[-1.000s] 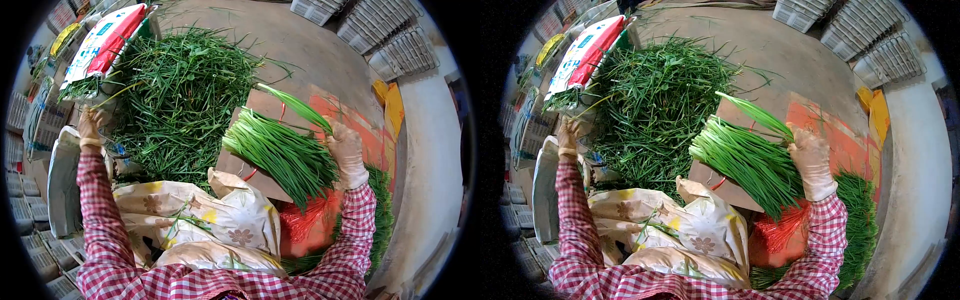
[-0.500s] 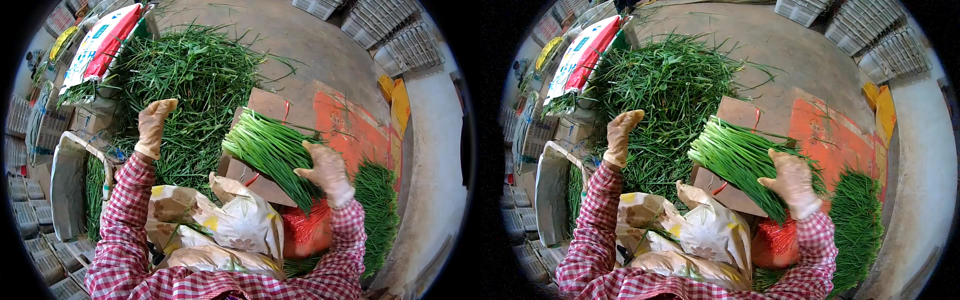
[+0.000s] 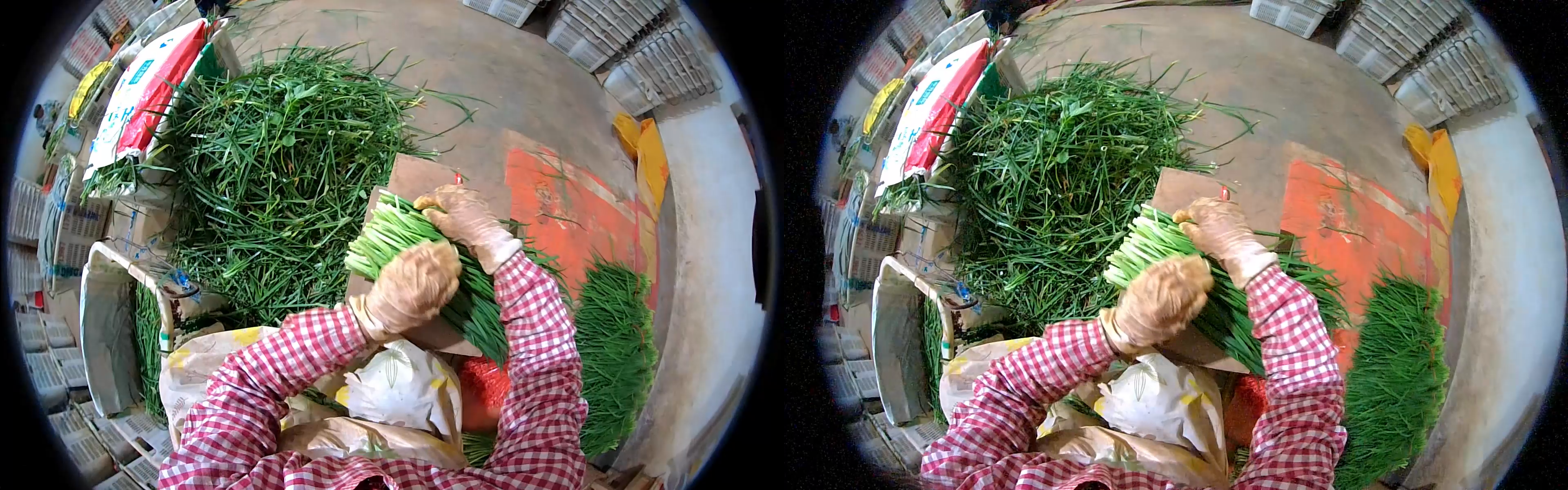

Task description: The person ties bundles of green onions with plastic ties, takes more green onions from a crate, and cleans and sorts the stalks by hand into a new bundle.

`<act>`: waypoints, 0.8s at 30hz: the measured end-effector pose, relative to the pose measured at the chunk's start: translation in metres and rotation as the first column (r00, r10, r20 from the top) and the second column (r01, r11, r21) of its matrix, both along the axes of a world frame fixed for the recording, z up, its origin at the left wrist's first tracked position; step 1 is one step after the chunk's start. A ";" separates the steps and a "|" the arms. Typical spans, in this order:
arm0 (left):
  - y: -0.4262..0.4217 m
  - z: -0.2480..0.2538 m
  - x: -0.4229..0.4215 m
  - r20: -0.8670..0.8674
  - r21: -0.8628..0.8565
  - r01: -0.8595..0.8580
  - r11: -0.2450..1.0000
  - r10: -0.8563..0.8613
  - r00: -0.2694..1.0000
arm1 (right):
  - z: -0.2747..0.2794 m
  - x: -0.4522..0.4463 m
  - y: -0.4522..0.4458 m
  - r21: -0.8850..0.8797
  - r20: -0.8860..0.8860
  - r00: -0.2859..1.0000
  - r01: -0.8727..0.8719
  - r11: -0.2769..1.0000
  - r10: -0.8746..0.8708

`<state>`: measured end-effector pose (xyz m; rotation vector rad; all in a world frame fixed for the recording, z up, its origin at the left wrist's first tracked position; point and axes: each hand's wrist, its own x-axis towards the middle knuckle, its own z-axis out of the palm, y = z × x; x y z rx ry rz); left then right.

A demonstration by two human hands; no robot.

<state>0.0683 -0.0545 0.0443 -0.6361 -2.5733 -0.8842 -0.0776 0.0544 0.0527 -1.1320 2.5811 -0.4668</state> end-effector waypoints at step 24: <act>0.003 -0.026 0.003 -0.092 -0.079 -0.060 0.995 0.052 0.994 | -0.010 -0.019 -0.038 -0.433 -0.156 0.962 0.136 0.891 -0.222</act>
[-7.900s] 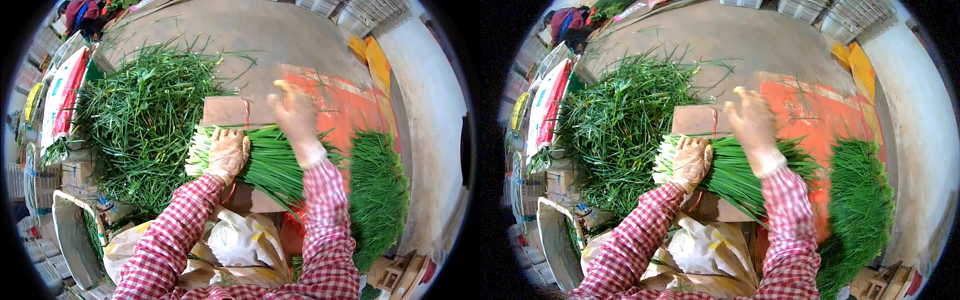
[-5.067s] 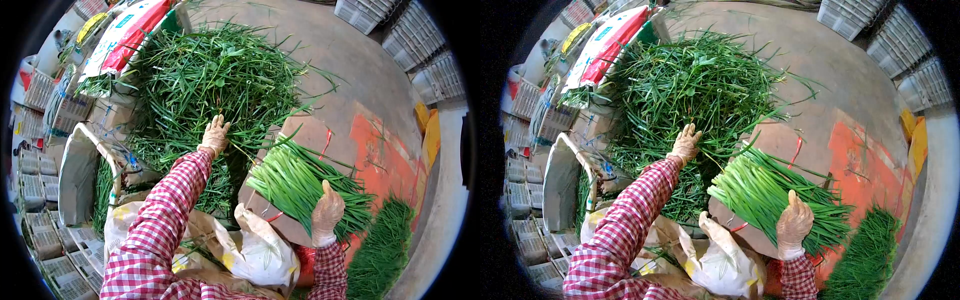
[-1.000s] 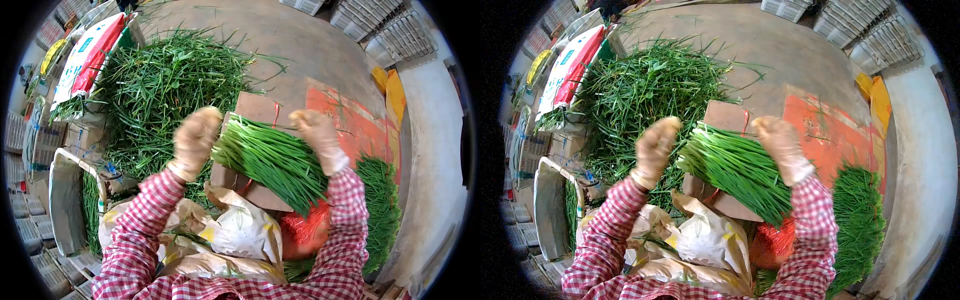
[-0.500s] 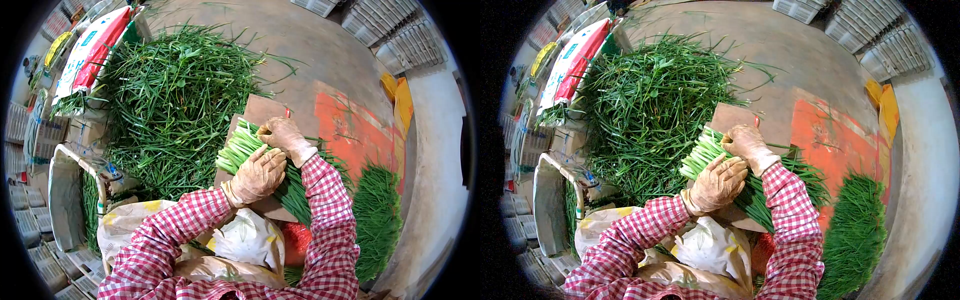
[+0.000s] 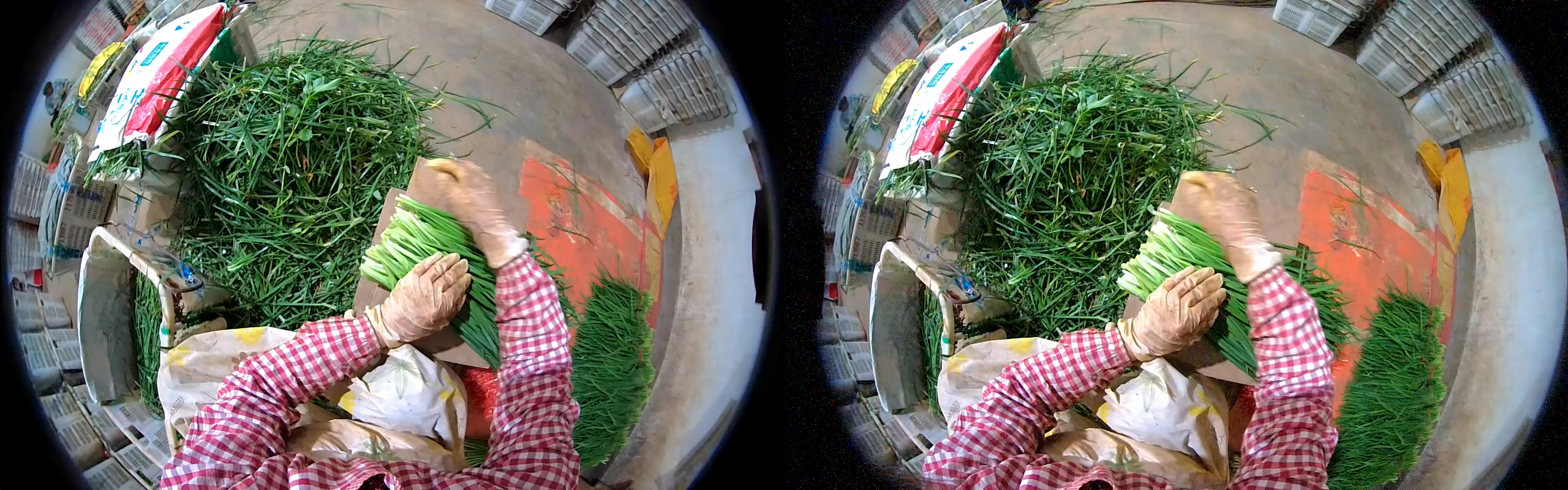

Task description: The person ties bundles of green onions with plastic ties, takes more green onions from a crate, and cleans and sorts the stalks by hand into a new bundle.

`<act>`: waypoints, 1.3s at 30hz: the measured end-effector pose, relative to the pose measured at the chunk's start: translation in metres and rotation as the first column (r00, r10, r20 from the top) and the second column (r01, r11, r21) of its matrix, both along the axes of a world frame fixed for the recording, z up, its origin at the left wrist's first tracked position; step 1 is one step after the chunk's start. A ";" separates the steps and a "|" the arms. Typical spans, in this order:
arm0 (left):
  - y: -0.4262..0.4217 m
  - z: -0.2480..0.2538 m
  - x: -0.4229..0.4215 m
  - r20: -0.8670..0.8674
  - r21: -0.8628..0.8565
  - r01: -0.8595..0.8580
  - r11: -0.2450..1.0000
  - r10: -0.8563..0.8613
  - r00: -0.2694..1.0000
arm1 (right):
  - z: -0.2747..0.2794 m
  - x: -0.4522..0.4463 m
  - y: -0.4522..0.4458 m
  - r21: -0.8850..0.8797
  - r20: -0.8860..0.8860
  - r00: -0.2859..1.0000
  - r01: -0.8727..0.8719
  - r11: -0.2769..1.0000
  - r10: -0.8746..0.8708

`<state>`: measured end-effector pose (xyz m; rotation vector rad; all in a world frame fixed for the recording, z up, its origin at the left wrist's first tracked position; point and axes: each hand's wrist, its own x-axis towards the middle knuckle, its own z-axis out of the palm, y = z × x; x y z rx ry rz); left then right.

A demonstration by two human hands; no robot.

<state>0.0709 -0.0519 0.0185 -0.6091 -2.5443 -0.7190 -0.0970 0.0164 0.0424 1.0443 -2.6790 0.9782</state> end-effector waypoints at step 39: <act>-0.061 -0.009 0.044 0.625 0.116 0.253 0.960 -0.269 0.733 | -0.059 0.009 0.037 0.057 0.384 0.893 0.230 0.972 -0.234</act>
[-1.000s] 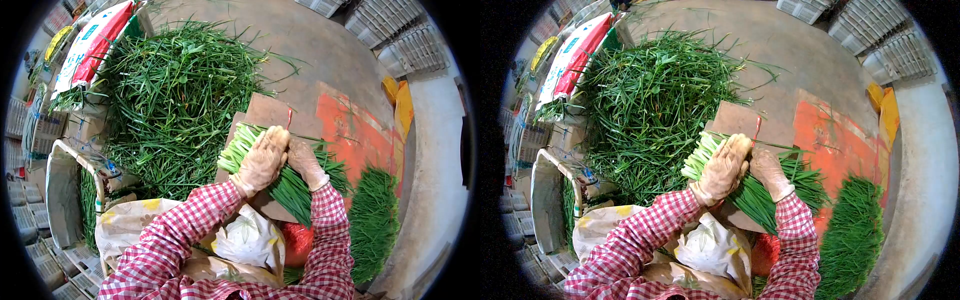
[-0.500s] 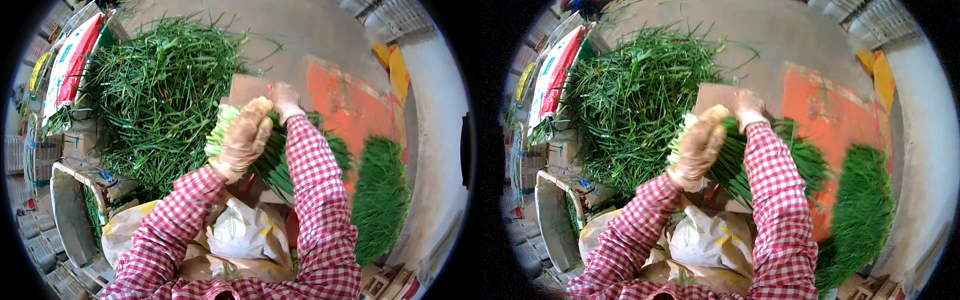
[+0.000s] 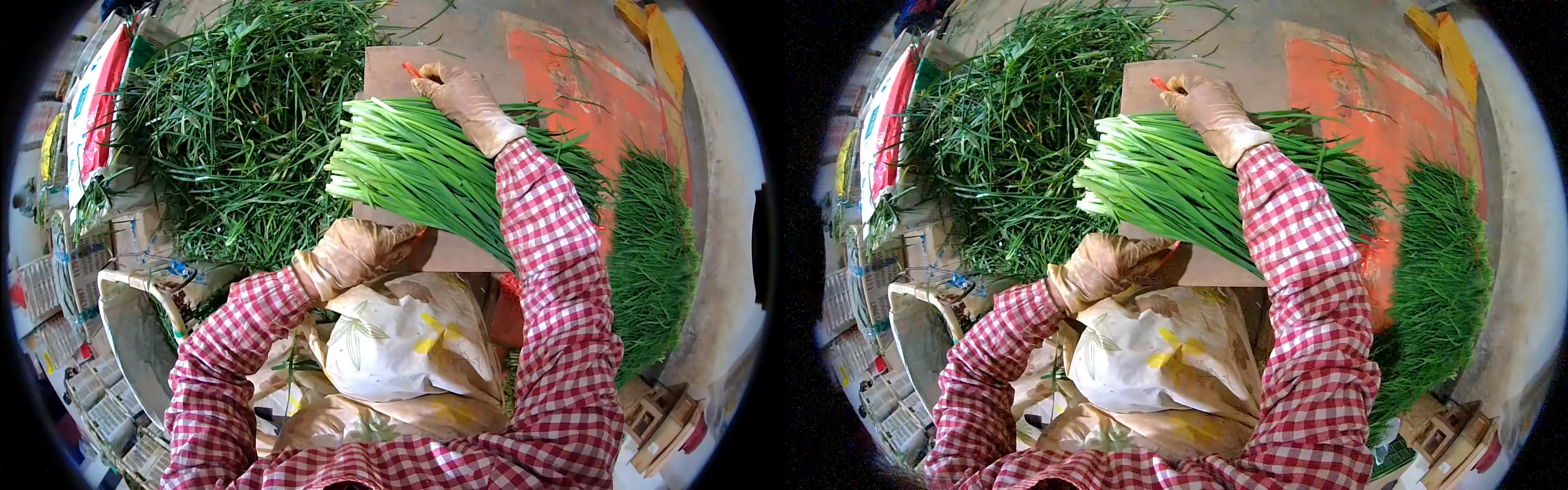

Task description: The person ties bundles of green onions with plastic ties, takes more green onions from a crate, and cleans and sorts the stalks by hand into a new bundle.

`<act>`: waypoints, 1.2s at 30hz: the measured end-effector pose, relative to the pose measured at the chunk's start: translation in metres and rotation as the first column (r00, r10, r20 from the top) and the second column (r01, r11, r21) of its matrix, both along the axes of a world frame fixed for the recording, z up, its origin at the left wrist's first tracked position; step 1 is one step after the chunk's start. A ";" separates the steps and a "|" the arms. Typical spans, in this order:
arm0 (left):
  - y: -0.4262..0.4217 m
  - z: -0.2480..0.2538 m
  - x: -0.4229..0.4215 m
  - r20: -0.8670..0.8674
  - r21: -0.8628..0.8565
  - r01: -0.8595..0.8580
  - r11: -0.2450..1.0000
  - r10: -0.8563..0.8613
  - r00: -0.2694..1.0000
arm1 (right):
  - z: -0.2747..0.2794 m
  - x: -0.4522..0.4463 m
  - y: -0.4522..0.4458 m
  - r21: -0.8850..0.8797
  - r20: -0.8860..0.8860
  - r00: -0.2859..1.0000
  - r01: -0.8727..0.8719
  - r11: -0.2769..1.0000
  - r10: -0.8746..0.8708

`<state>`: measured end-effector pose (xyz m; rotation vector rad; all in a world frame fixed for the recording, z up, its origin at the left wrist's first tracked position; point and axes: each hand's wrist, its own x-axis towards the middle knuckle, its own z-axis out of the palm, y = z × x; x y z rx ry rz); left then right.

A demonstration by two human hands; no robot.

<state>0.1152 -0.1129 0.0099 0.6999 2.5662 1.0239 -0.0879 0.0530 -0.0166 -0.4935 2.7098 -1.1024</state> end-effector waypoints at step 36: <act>0.020 -0.057 -0.016 -0.349 -0.249 0.326 0.912 -0.399 0.848 | -0.046 -0.014 0.007 -0.411 0.301 0.945 0.250 0.877 -0.128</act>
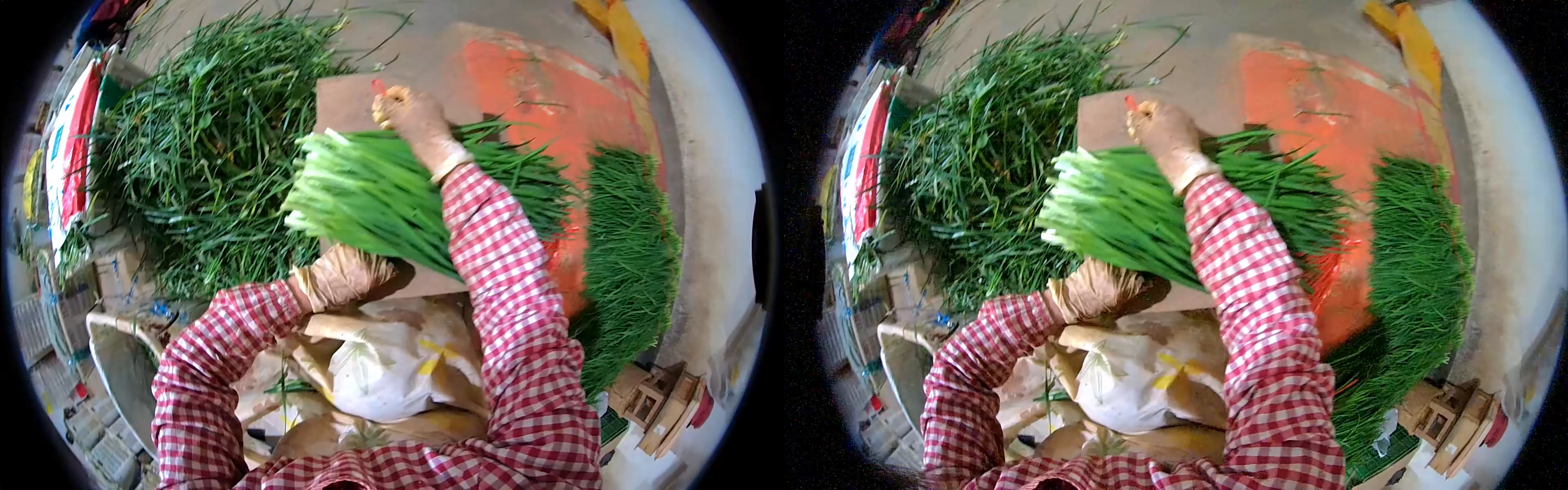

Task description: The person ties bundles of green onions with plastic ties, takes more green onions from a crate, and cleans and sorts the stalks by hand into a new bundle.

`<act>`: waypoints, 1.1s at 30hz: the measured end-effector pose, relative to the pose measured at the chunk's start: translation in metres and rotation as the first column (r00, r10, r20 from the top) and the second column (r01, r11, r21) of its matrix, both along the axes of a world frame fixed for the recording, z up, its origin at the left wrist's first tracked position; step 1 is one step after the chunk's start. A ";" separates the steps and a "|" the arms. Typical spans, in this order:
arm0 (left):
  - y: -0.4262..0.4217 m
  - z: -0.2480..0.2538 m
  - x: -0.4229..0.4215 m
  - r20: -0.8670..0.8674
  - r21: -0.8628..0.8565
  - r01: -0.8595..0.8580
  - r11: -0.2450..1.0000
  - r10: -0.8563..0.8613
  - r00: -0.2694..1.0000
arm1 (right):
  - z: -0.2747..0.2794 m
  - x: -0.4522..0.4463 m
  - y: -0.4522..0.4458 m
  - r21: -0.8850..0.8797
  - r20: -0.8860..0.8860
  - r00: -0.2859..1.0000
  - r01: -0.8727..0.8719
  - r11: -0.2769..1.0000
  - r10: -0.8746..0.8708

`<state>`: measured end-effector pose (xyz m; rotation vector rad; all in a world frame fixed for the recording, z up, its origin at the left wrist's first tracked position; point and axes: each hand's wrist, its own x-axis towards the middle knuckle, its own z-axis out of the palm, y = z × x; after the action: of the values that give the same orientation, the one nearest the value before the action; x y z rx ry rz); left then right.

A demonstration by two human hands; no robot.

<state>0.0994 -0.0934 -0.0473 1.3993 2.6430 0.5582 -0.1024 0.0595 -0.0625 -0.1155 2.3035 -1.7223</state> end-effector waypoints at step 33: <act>0.007 0.016 -0.005 -0.255 0.171 -0.094 0.981 0.136 0.957 | 0.032 0.005 -0.008 0.595 0.078 0.912 -0.366 0.715 0.402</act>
<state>0.0939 -0.0860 -0.0313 1.4618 2.9668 0.6465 -0.0978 0.0514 -0.0307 -0.4858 2.5167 -0.7427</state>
